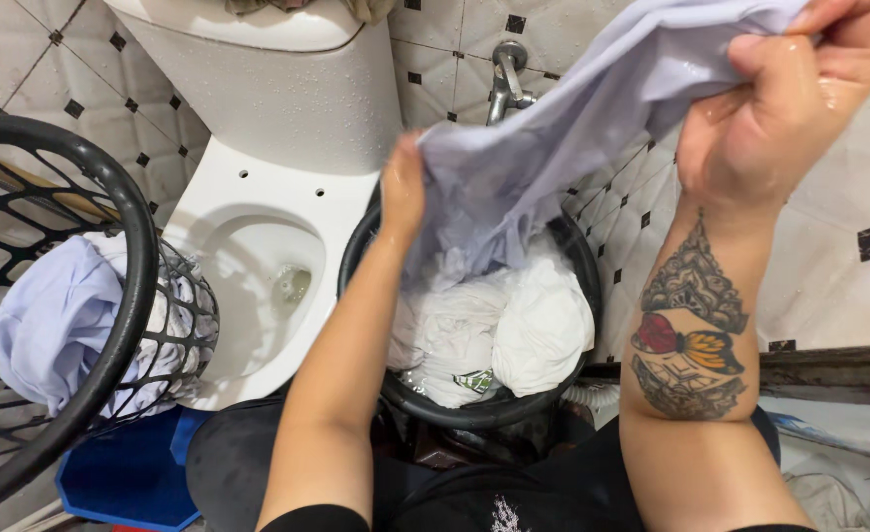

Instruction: The person washes clothes by hand in a black basin filled with soapy water. They repeatedly submerge, agitate, and rinse light-colored garments, then transfer them into a black laundry basket beside the basin.

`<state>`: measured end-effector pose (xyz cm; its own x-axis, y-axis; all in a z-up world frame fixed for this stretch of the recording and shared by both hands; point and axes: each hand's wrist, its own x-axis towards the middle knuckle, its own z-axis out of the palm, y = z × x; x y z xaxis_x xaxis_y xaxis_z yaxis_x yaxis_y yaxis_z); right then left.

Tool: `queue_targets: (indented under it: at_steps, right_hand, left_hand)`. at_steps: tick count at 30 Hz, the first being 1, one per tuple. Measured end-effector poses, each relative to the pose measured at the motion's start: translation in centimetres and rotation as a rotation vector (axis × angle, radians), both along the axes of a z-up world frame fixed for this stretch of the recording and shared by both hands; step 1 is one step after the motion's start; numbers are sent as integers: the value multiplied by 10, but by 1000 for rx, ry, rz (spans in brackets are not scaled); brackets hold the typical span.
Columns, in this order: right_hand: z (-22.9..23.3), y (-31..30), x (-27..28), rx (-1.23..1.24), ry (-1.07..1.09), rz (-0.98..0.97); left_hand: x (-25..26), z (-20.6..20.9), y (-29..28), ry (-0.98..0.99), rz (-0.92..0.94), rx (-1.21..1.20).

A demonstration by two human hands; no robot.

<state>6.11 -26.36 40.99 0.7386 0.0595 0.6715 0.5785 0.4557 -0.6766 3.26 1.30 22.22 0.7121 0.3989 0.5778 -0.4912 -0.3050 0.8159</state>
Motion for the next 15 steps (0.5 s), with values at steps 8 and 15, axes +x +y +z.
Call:
queue_targets:
  at_steps: [8,15]
  right_hand:
    - [-222,18,72,-969,82,-384]
    - [-433,79,12,-1852,349,-92]
  left_hand:
    - [18,148,59,113,-102,47]
    - [28,-142,-23,1052,-206,746]
